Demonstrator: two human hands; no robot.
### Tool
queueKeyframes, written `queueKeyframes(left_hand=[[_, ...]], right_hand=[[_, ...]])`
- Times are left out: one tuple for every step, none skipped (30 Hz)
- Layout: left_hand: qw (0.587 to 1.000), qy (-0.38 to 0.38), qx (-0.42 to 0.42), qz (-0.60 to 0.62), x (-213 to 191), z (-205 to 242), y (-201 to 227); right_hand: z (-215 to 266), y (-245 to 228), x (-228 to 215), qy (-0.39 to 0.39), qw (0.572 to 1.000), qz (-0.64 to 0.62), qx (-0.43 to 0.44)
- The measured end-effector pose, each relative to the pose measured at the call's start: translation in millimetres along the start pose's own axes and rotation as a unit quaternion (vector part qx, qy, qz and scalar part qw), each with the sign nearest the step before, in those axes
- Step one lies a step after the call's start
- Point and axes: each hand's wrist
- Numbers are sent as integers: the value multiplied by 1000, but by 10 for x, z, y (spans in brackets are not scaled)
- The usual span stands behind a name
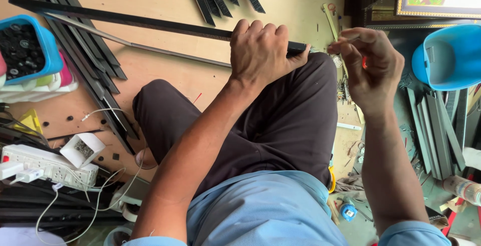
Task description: The recorder is assembling and securing the corners of black picture frames using tools like a hammer and scissors.
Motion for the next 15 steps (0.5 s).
queueKeyframes(left_hand=[[1000,0,-3,0,-1,4,7],[1000,1,-4,3,-2,9,12],[1000,2,-6,6,0,8,14],[1000,2,-9,6,-5,-1,16],[1000,7,-9,8,-12,-7,21],[1000,12,-9,11,-18,-11,24],[1000,12,-12,11,-20,-6,26],[1000,13,-12,12,-23,-1,27],[1000,14,-11,14,-25,3,31],[1000,13,-13,14,-30,1,31],[1000,14,-12,16,-32,1,32],[1000,15,-11,18,-32,0,32],[1000,14,-13,19,-32,-1,35],[1000,17,-12,22,-33,-2,39],[999,20,-10,25,-35,-2,40]], right_hand=[[-35,-51,41,-2,1000,0,1],[-70,-101,84,-17,999,32,-10],[-113,-148,127,-31,997,63,-21],[-152,-186,179,-34,997,63,-20],[-187,-224,231,-35,996,82,-30],[-221,-263,283,-37,993,101,-40],[-257,-300,320,-39,993,102,-40],[-293,-337,356,-53,986,136,-81],[-326,-375,391,-65,976,169,-121],[-301,-325,388,-67,976,169,-120],[-275,-274,384,-83,972,188,-116],[-250,-221,379,-99,967,207,-112],[-244,-214,380,-102,967,207,-111],[-238,-207,380,-96,971,198,-92],[-230,-200,383,-90,975,188,-73]])
Point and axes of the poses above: each hand's wrist, its own z-axis away from the middle knuckle, its own x-axis out of the palm, y = z × x, and after that the axes turned 6 degrees about -x, right-handed
